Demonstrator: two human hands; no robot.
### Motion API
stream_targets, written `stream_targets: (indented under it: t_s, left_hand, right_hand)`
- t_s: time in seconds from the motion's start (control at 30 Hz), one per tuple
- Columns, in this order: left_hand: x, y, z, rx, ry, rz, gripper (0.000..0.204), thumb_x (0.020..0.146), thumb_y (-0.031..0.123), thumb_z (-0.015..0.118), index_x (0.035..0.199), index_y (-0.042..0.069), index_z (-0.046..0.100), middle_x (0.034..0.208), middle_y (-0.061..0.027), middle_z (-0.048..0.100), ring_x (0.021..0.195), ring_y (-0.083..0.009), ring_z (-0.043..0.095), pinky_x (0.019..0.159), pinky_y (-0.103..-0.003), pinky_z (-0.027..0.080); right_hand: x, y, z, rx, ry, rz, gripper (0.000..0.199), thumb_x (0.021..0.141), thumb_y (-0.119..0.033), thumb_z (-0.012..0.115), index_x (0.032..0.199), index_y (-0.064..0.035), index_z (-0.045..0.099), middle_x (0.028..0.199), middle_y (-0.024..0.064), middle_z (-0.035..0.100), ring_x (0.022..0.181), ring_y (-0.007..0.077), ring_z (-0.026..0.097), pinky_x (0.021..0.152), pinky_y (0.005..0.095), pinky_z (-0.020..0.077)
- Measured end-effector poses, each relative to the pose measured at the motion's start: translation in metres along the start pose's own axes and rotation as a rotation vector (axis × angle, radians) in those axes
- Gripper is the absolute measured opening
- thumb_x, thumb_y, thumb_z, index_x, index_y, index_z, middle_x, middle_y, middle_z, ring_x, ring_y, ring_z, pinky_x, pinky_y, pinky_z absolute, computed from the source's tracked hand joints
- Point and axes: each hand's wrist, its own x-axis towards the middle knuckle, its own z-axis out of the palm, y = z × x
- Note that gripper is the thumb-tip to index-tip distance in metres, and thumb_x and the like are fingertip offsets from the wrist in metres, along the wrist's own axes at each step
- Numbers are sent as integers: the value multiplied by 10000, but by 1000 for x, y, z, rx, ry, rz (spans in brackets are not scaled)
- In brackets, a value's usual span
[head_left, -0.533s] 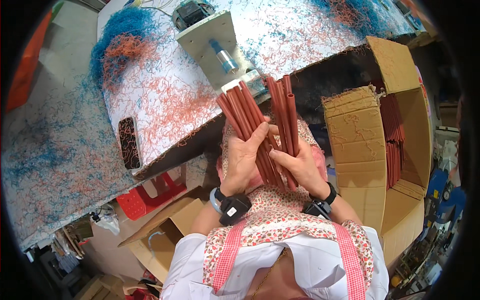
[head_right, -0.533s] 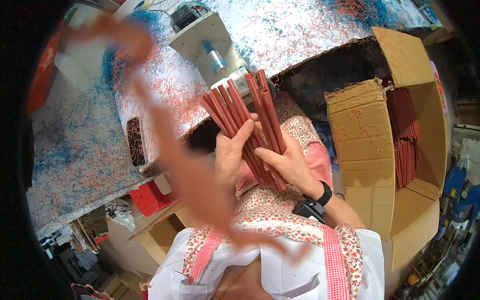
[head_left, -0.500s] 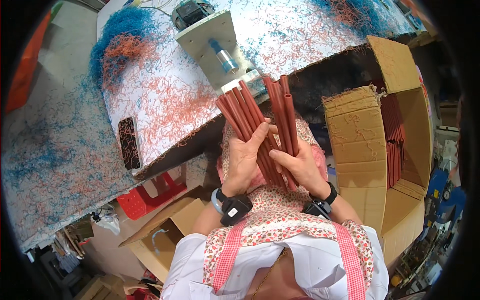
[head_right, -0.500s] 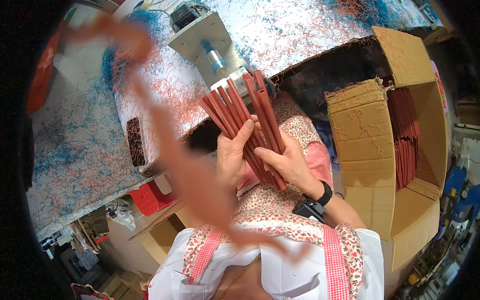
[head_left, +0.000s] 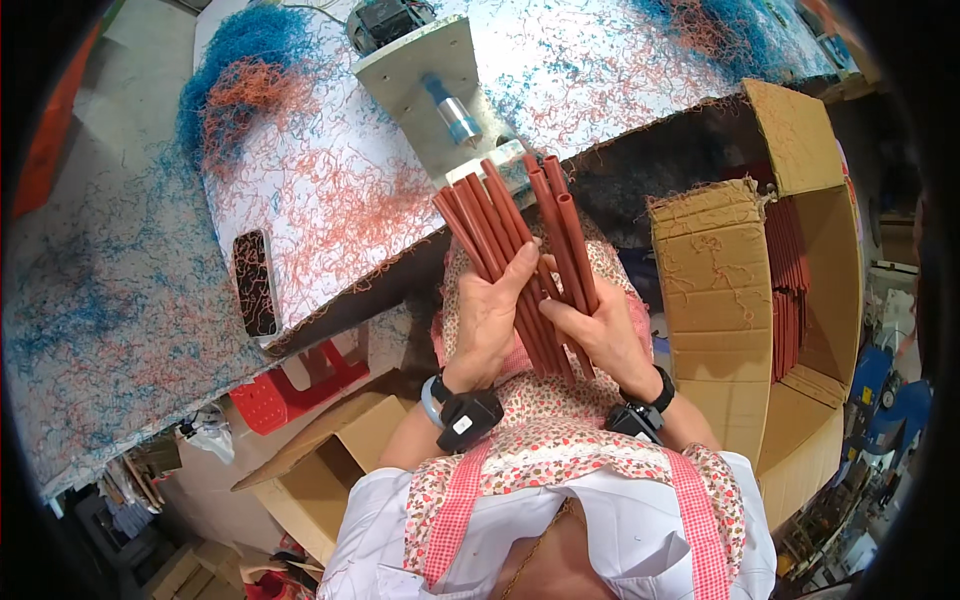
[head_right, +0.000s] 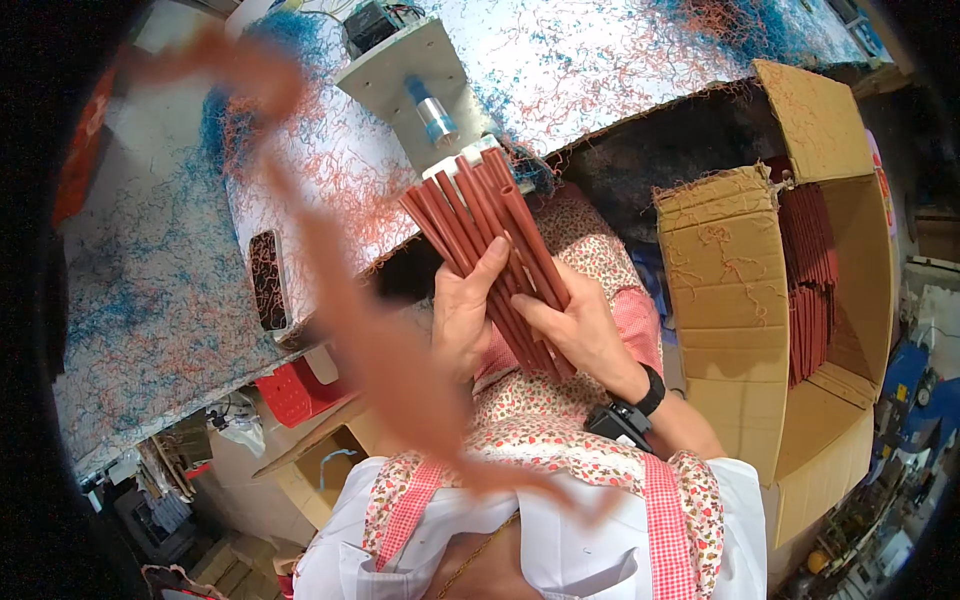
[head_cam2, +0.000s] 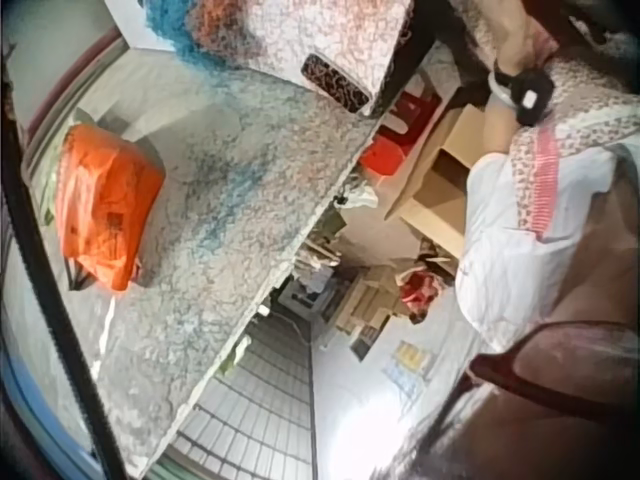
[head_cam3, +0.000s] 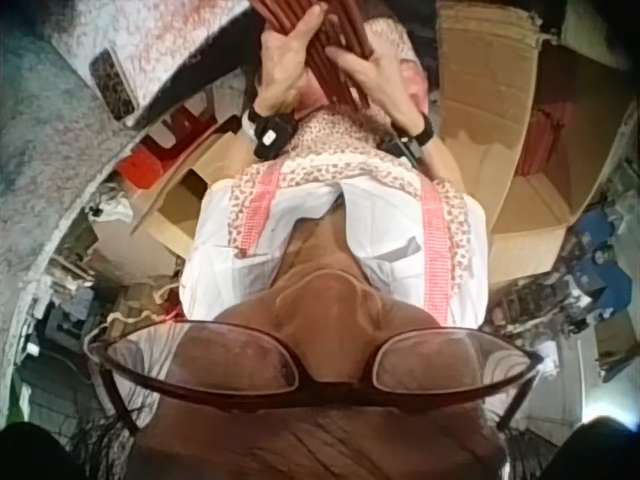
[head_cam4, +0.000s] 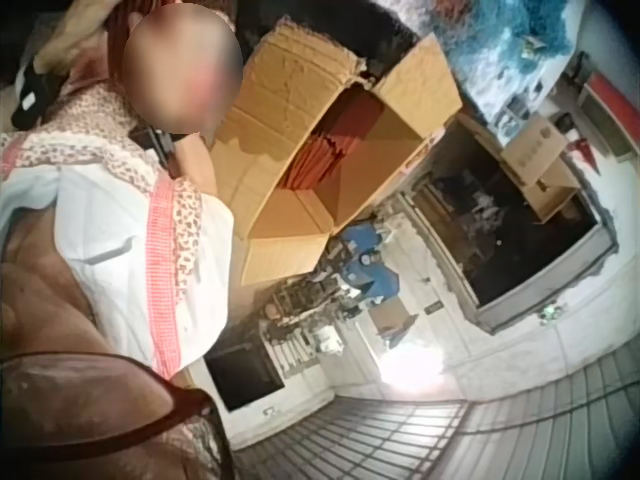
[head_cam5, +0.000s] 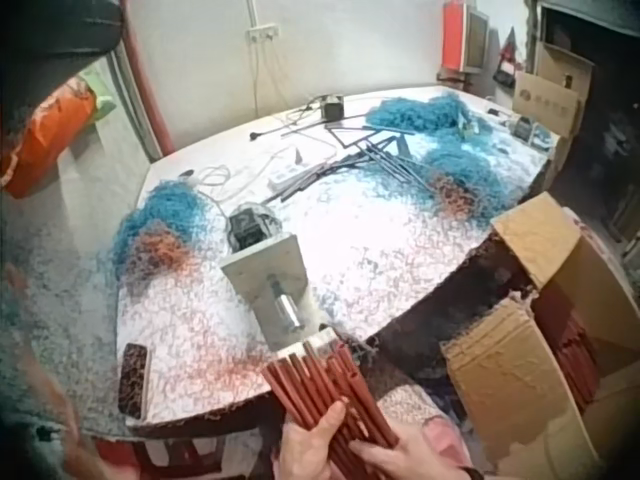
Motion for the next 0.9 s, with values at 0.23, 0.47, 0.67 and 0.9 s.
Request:
stream_targets:
  t_s: [0.23, 0.47, 0.67, 0.9]
  left_hand:
    - [20, 4, -10, 16, 6, 78, 230, 929, 195, 644, 1094, 40, 604, 915, -24, 652, 800, -90, 626, 699, -255, 521]
    - [10, 13, -1, 102, -35, 66, 273, 939, 280, 629, 1029, 21, 639, 834, -36, 659, 731, -91, 622, 660, -248, 506]
    - [5, 5, 2, 57, -19, 36, 274, 932, 203, 637, 1093, -18, 619, 884, -81, 677, 769, -129, 650, 708, -267, 522]
    - [19, 11, -2, 5, -27, 33, 234, 914, 165, 658, 1071, -6, 628, 881, -76, 676, 766, -127, 649, 715, -266, 520]
  right_hand:
    - [25, 3, -5, 3, -65, 102, 279, 870, -89, 612, 1137, -9, 609, 710, -15, 573, 564, 49, 514, 492, 238, 419]
    - [-8, 14, 0, 190, -114, 85, 474, 855, -88, 664, 1276, -2, 464, 814, 33, 588, 625, 81, 559, 532, 221, 464]
    - [-1, 1, -4, 161, -56, 130, 377, 868, -85, 646, 1215, 13, 539, 778, 5, 571, 579, 57, 509, 499, 218, 419]
    - [7, -1, -5, 82, -46, 86, 338, 858, -66, 628, 1184, 5, 575, 783, 3, 593, 594, 50, 510, 511, 221, 424]
